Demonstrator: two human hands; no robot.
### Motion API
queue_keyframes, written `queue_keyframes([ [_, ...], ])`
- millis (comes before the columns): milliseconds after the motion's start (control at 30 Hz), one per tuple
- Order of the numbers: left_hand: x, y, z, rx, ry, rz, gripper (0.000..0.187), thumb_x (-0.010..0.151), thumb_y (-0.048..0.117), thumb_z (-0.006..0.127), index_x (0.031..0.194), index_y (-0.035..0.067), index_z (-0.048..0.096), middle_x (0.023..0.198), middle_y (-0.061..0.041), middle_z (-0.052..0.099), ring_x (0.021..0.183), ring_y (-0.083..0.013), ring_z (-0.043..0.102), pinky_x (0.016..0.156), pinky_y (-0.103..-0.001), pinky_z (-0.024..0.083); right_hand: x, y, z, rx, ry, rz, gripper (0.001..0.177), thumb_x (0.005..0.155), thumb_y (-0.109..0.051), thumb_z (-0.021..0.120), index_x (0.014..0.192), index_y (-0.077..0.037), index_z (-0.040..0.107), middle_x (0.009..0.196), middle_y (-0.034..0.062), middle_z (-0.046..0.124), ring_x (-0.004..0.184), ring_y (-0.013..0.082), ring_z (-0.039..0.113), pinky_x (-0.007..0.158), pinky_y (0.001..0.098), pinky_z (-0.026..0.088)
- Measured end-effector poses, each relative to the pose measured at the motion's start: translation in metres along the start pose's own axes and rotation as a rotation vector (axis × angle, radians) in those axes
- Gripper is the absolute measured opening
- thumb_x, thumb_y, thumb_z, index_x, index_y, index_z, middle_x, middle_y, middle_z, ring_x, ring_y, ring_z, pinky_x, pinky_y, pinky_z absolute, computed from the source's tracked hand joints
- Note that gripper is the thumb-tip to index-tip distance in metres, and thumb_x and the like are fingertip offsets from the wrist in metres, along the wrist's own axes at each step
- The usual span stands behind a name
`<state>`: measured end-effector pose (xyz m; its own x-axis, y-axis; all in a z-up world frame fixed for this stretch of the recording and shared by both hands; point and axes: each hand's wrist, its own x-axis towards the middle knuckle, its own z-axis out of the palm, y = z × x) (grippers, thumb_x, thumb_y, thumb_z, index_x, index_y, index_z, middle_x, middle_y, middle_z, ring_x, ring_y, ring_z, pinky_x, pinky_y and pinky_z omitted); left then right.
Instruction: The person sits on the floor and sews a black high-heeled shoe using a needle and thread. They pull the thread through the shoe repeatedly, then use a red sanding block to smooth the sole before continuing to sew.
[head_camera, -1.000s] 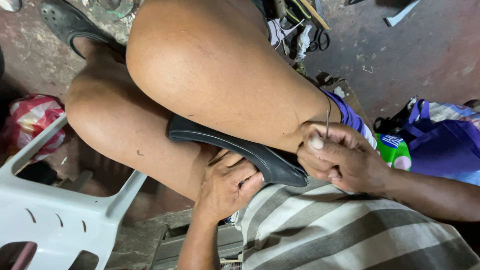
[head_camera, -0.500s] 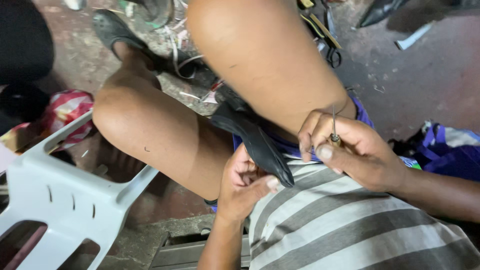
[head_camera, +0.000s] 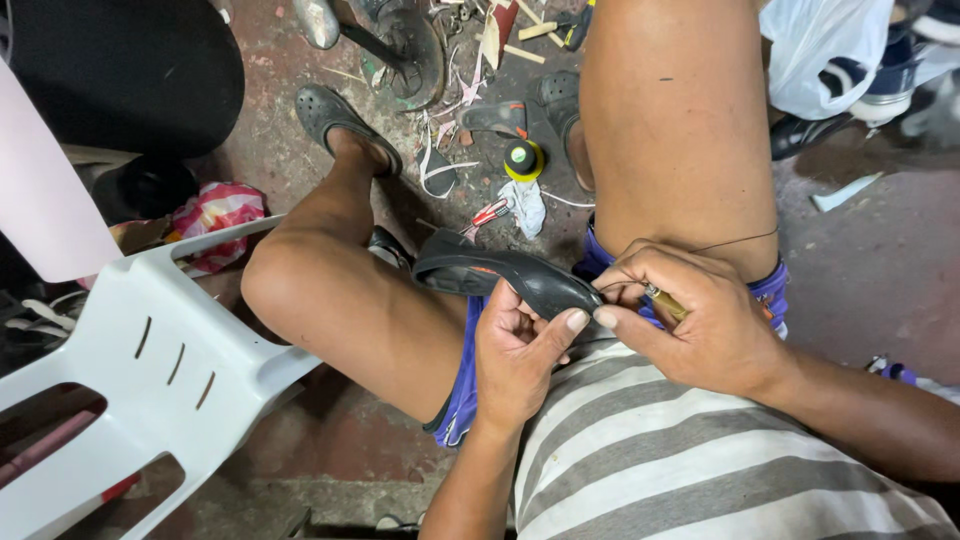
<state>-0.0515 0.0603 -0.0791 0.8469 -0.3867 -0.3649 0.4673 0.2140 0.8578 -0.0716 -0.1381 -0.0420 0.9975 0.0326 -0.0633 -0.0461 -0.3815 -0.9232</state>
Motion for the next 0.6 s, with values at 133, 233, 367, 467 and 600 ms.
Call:
queue_keyframes([
  [133,-0.002,0.0,0.008,-0.012,-0.001,0.04,0.022,0.094,0.002,0.076,0.111,0.003,0.061,0.096,0.001,0.07,0.076,-0.0007,0.055,0.064,-0.017,0.043,-0.005,-0.001,0.006,-0.206,0.097,-0.139,0.011,0.088,-0.006,0.071,0.093,-0.002,0.063,0.085,0.0102,0.068,0.077,0.0232,0.069,0.068,0.0346,0.052],
  [233,-0.002,-0.003,0.01,0.062,0.031,0.064,0.02,0.095,0.003,0.077,0.109,0.002,0.062,0.095,0.001,0.068,0.078,-0.0009,0.055,0.068,-0.018,0.044,-0.007,0.003,0.011,-0.34,0.121,-0.177,0.01,0.086,-0.007,0.068,0.092,-0.001,0.062,0.08,0.0131,0.066,0.071,0.0301,0.067,0.062,0.0406,0.051],
  [367,-0.001,-0.002,0.007,0.112,0.027,0.049,0.022,0.092,0.004,0.077,0.108,0.002,0.061,0.095,0.001,0.07,0.079,-0.0007,0.058,0.069,-0.018,0.047,-0.005,0.009,0.015,-0.369,0.117,-0.126,0.012,0.09,-0.009,0.068,0.085,-0.002,0.06,0.072,0.0124,0.063,0.062,0.0291,0.065,0.057,0.0417,0.048],
  [467,0.001,-0.004,0.005,0.063,-0.011,0.054,0.023,0.093,0.004,0.076,0.109,0.002,0.06,0.098,0.0,0.071,0.083,-0.0013,0.062,0.074,-0.018,0.05,-0.003,0.009,0.015,-0.259,0.095,-0.048,0.016,0.096,-0.011,0.065,0.083,-0.002,0.058,0.068,0.0107,0.058,0.058,0.0228,0.058,0.056,0.038,0.045],
  [600,0.003,-0.009,-0.004,-0.082,-0.088,0.008,0.022,0.095,0.002,0.074,0.111,0.0,0.059,0.097,-0.001,0.071,0.082,-0.003,0.061,0.073,-0.019,0.048,-0.001,0.006,0.014,-0.08,0.001,0.157,0.023,0.099,-0.015,0.06,0.081,-0.003,0.057,0.062,0.0075,0.05,0.058,0.0124,0.045,0.053,0.0325,0.042],
])
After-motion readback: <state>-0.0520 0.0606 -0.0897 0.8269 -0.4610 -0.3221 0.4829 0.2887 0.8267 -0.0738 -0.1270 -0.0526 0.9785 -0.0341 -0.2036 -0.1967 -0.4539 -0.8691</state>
